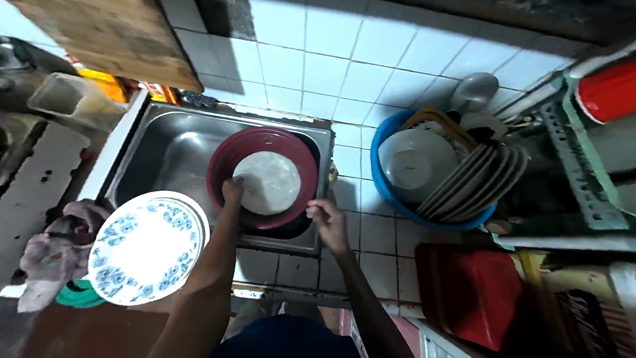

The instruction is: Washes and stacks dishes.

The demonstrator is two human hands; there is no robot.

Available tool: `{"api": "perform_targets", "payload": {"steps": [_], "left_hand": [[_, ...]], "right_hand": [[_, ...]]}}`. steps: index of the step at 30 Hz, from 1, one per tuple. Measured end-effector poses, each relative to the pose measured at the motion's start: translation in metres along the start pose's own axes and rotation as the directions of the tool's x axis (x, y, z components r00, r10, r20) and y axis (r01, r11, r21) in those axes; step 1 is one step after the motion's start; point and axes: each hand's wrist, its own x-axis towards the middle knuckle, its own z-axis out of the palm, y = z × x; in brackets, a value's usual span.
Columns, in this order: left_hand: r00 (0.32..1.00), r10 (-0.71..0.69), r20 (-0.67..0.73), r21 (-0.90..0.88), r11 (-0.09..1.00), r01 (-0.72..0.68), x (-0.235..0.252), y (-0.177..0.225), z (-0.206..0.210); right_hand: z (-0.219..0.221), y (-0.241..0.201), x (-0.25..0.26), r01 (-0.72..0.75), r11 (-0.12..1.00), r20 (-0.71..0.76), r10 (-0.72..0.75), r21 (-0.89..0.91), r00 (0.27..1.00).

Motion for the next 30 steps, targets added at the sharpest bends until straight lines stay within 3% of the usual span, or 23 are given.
{"api": "perform_targets", "payload": {"steps": [3, 5, 7, 10, 13, 15, 19, 22, 24, 25, 28, 30], "left_hand": [[0.999, -0.035, 0.024, -0.322, 0.946, 0.04, 0.005, -0.006, 0.0], [1.0, 0.021, 0.019, -0.367, 0.93, -0.012, 0.012, -0.011, 0.002], [0.999, 0.048, -0.012, -0.317, 0.947, -0.05, 0.011, -0.007, 0.001], [0.999, 0.037, -0.025, -0.333, 0.942, -0.043, 0.004, -0.001, -0.002], [1.0, -0.026, 0.002, -0.409, 0.912, 0.024, 0.0, 0.001, 0.0], [1.0, -0.027, 0.013, -0.438, 0.898, 0.03, -0.005, 0.006, -0.001], [0.999, -0.027, 0.033, -0.515, 0.856, 0.041, -0.004, 0.004, 0.002], [0.999, 0.046, -0.001, -0.591, 0.806, -0.038, -0.001, -0.004, 0.001], [1.0, -0.03, -0.009, -0.633, 0.774, 0.018, -0.001, 0.001, -0.001], [0.997, -0.08, 0.004, -0.637, 0.768, 0.065, -0.002, 0.006, -0.002], [0.991, -0.117, 0.06, -0.618, 0.775, 0.129, -0.006, 0.009, -0.002], [0.99, -0.068, 0.124, -0.541, 0.831, 0.125, -0.009, 0.0, -0.002]], "right_hand": [[0.055, 0.012, 0.018, 0.089, 0.939, 0.296, 0.014, -0.333, 0.955], [0.076, 0.011, 0.034, 0.15, 0.865, 0.512, 0.138, -0.48, 0.848], [0.082, 0.018, 0.056, 0.262, 0.754, 0.628, 0.245, -0.602, 0.739], [0.079, 0.027, 0.095, 0.303, 0.583, 0.595, 0.41, -0.754, 0.691], [0.09, 0.055, 0.127, 0.226, 0.488, 0.434, 0.37, -0.843, 0.821], [0.111, 0.072, 0.147, 0.175, 0.488, 0.336, 0.263, -0.855, 0.905], [0.156, 0.073, 0.143, 0.277, 0.663, 0.446, 0.096, -0.696, 0.89], [0.152, 0.06, 0.121, 0.391, 0.744, 0.666, 0.095, -0.541, 0.74], [0.118, 0.051, 0.121, 0.438, 0.738, 0.779, 0.187, -0.513, 0.599], [0.099, 0.049, 0.128, 0.447, 0.691, 0.77, 0.256, -0.569, 0.585], [0.072, 0.065, 0.158, 0.39, 0.544, 0.604, 0.296, -0.743, 0.739], [0.091, 0.082, 0.175, 0.382, 0.512, 0.51, 0.133, -0.769, 0.85]]}}
